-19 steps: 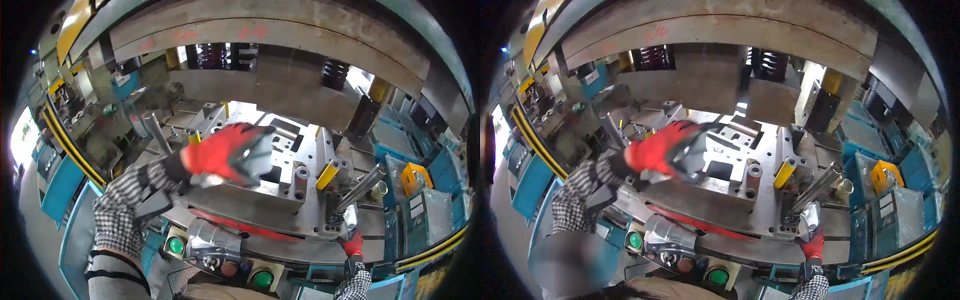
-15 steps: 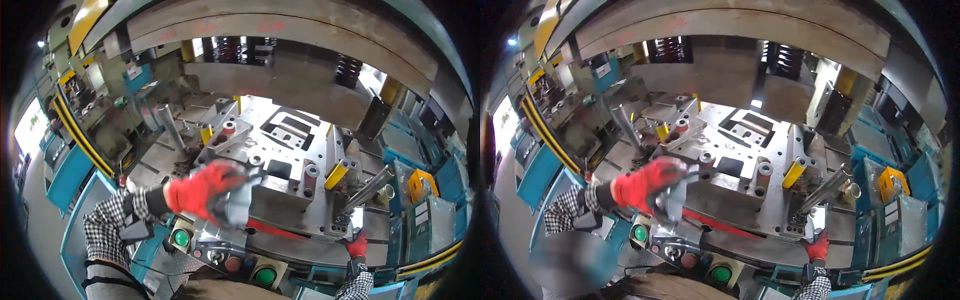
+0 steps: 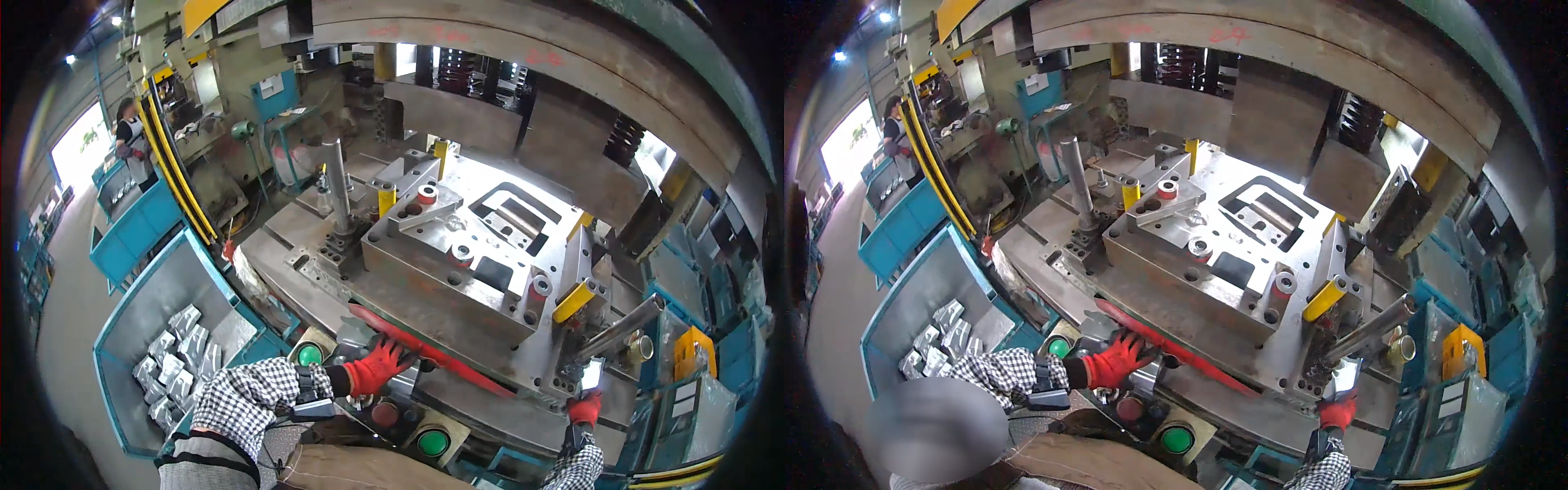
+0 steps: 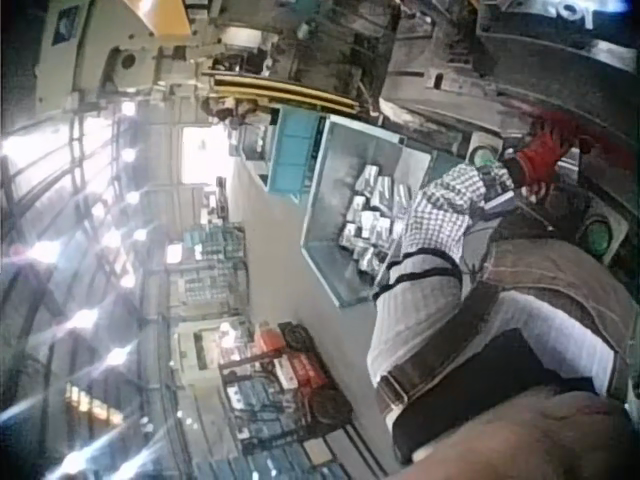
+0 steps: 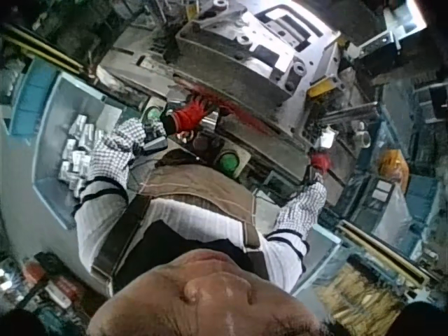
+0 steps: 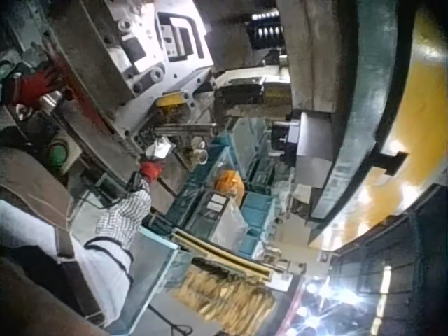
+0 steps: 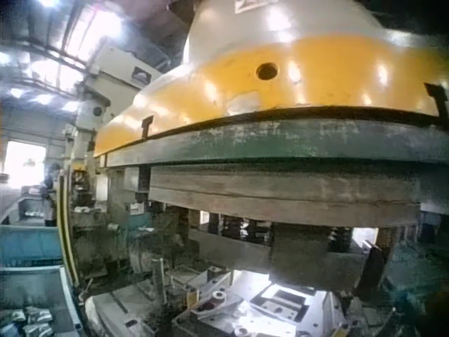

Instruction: Operator is using a industrial hydraulic press to stamp or shape metal parts.

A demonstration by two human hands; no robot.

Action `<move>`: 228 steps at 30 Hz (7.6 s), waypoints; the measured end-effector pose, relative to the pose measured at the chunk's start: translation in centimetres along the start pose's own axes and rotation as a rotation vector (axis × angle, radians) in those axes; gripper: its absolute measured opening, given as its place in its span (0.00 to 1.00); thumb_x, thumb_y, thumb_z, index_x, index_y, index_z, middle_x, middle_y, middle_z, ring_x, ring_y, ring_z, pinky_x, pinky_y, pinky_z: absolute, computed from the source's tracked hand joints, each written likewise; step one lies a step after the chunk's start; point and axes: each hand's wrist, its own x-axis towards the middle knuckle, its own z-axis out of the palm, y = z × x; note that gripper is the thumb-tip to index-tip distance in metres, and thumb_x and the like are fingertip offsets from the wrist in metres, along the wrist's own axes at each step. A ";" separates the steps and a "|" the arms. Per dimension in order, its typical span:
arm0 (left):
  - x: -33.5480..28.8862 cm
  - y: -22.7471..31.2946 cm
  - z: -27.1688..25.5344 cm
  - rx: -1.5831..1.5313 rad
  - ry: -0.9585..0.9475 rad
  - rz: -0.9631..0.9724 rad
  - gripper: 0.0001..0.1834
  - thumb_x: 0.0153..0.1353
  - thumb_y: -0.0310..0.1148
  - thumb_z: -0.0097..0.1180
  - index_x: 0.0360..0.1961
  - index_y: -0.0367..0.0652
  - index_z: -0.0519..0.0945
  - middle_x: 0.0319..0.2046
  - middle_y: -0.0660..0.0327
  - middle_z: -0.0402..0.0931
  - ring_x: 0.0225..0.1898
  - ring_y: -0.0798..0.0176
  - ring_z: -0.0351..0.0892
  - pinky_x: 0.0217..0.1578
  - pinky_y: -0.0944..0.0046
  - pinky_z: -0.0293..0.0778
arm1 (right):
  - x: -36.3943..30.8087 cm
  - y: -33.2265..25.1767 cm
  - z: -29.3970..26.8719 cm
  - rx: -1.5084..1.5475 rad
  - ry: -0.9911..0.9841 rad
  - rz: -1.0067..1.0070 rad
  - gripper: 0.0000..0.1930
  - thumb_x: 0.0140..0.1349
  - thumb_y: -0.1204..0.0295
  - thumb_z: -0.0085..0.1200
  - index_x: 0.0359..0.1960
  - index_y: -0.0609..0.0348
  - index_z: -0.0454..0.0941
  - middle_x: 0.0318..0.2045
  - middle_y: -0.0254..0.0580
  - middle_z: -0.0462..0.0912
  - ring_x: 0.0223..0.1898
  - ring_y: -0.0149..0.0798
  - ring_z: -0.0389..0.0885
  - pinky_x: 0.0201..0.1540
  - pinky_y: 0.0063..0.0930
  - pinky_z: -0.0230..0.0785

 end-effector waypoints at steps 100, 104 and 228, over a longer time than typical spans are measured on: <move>-30.4 -12.5 14.6 -1.632 0.239 -1.443 0.34 0.63 0.36 0.76 0.69 0.40 0.79 0.51 0.62 0.87 0.42 0.62 0.86 0.42 0.62 0.82 | -38.3 -12.5 8.6 1.047 -0.613 -0.176 0.41 0.59 0.61 0.78 0.70 0.62 0.70 0.63 0.48 0.82 0.62 0.42 0.82 0.65 0.40 0.75; -32.6 -13.6 16.5 -1.524 0.365 -1.351 0.32 0.63 0.34 0.76 0.67 0.37 0.79 0.51 0.60 0.87 0.43 0.60 0.87 0.44 0.59 0.83 | -38.5 -13.3 9.3 1.112 -0.630 -0.176 0.46 0.58 0.59 0.80 0.73 0.62 0.67 0.66 0.49 0.81 0.64 0.44 0.81 0.67 0.41 0.74; -1.0 -6.2 -1.0 -0.311 -0.290 0.102 0.61 0.37 0.51 0.82 0.78 0.62 0.71 0.69 0.49 0.71 0.72 0.36 0.67 0.69 0.32 0.68 | -9.1 -34.8 -24.0 0.816 -0.310 -1.046 0.62 0.45 0.62 0.83 0.82 0.60 0.58 0.71 0.53 0.76 0.72 0.47 0.75 0.75 0.41 0.66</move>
